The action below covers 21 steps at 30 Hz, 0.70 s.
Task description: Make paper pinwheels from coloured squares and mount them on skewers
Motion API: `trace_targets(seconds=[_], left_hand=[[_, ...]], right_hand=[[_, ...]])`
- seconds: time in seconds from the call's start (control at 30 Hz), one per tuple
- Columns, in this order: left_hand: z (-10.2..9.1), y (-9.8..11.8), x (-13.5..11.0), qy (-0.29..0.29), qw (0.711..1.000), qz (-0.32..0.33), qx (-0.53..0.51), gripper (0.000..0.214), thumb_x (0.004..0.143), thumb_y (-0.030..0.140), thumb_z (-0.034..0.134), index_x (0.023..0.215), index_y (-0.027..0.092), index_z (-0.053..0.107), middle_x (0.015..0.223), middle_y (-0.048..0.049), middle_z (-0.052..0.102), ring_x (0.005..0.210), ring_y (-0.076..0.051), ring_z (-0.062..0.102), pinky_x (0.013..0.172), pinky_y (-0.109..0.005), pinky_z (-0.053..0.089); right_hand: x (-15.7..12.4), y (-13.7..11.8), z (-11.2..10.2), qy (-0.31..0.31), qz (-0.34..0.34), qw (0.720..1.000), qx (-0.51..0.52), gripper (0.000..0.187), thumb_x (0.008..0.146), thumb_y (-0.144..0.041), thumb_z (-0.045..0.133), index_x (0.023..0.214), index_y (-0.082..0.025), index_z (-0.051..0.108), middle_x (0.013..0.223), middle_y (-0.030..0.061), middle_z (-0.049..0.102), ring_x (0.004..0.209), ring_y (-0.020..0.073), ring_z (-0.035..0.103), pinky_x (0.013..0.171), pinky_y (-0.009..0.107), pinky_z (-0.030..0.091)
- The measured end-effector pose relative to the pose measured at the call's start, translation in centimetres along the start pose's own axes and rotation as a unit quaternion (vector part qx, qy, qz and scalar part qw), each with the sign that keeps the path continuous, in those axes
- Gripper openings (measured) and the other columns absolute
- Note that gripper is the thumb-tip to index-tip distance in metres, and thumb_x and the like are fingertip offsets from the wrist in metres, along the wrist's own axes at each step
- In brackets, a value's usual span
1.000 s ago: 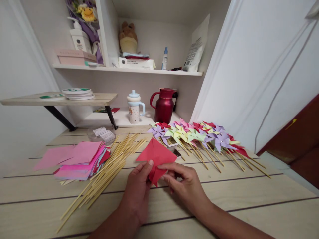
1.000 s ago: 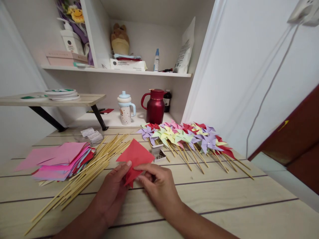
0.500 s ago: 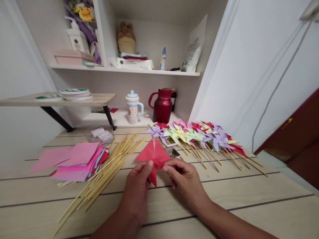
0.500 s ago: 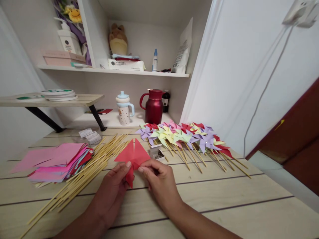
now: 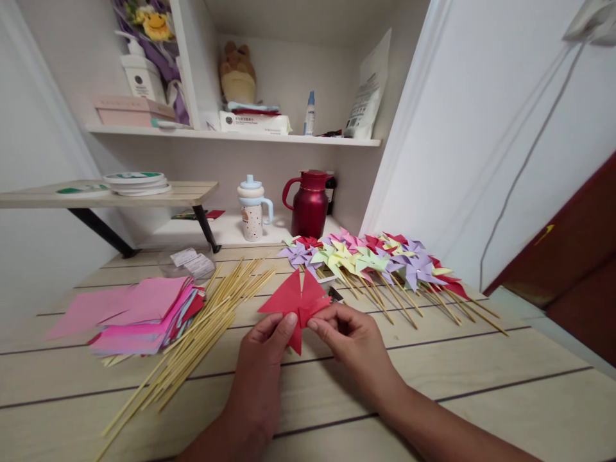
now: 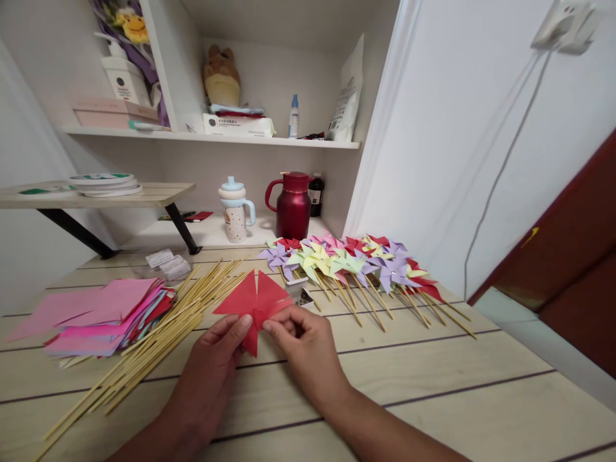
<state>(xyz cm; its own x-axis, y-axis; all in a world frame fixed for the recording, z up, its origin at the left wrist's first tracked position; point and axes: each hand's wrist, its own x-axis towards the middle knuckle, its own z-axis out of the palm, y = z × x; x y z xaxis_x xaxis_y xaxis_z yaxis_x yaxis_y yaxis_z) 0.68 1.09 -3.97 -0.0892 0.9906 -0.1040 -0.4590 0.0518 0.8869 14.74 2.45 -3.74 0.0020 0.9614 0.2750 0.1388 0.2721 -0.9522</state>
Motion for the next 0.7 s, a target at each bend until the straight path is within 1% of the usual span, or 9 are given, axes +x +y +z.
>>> trace_targets(seconds=[0.27, 0.37, 0.5, 0.6, 0.67, 0.7], left_hand=[[-0.1, -0.2, 0.1, 0.017, 1.0, -0.009, 0.009, 0.022, 0.066, 0.036, 0.081, 0.077, 0.017, 0.075, 0.081, -0.0049, 0.071, 0.08, -0.019, 0.061, 0.082, -0.033, 0.046], [0.0, -0.1, 0.1, 0.028, 1.0, -0.005, 0.013, 0.022, 0.065, 0.035, 0.081, 0.075, 0.018, 0.074, 0.077, -0.0043, 0.07, 0.078, -0.02, 0.061, 0.079, -0.033, 0.046], [0.2, 0.2, 0.0, 0.032, 0.998, -0.003, 0.044, 0.021, 0.065, 0.036, 0.08, 0.071, 0.018, 0.073, 0.07, -0.002, 0.067, 0.073, -0.019, 0.06, 0.073, -0.03, 0.045], [0.2, 0.5, -0.2, 0.043, 0.998, -0.004, 0.056, 0.02, 0.065, 0.036, 0.079, 0.07, 0.017, 0.073, 0.069, -0.0012, 0.067, 0.069, -0.016, 0.057, 0.07, -0.028, 0.043], [0.2, 0.8, -0.2, 0.055, 0.996, -0.007, 0.065, 0.019, 0.066, 0.035, 0.079, 0.069, 0.018, 0.072, 0.068, 0.0002, 0.066, 0.065, -0.014, 0.054, 0.067, -0.026, 0.042], [0.2, 1.0, -0.2, 0.06, 0.996, -0.009, 0.072, 0.019, 0.066, 0.035, 0.079, 0.068, 0.018, 0.072, 0.066, 0.0009, 0.065, 0.063, -0.014, 0.052, 0.065, -0.025, 0.041]], right_hand=[[0.1, 0.1, 0.0, -0.014, 0.004, 1.0, 0.015, 0.021, 0.076, -0.034, 0.073, 0.065, -0.016, 0.068, 0.058, -0.002, 0.057, 0.054, 0.0111, 0.045, 0.052, 0.023, 0.036], [0.1, 0.3, 0.1, -0.021, 0.001, 1.0, 0.015, 0.021, 0.077, -0.034, 0.072, 0.066, -0.017, 0.068, 0.057, -0.0025, 0.056, 0.053, 0.011, 0.044, 0.052, 0.024, 0.035], [-0.2, 0.3, 0.2, -0.028, -0.005, 1.0, 0.003, 0.018, 0.078, -0.032, 0.071, 0.068, -0.017, 0.068, 0.057, -0.0029, 0.054, 0.054, 0.0111, 0.043, 0.052, 0.024, 0.034], [-0.2, -0.1, -0.1, -0.013, -0.028, 0.999, -0.013, 0.013, 0.077, -0.031, 0.074, 0.08, -0.019, 0.072, 0.055, -0.0056, 0.046, 0.053, 0.0112, 0.04, 0.051, 0.024, 0.034], [-0.1, -0.5, -0.7, 0.018, -0.065, 0.997, -0.032, 0.019, 0.077, -0.032, 0.075, 0.093, -0.022, 0.072, 0.058, -0.0061, 0.044, 0.055, 0.0121, 0.042, 0.054, 0.025, 0.037], [0.1, -0.7, -1.1, 0.042, -0.086, 0.994, -0.043, 0.023, 0.078, -0.032, 0.074, 0.099, -0.023, 0.071, 0.063, -0.0048, 0.047, 0.06, 0.0132, 0.046, 0.059, 0.026, 0.04]])
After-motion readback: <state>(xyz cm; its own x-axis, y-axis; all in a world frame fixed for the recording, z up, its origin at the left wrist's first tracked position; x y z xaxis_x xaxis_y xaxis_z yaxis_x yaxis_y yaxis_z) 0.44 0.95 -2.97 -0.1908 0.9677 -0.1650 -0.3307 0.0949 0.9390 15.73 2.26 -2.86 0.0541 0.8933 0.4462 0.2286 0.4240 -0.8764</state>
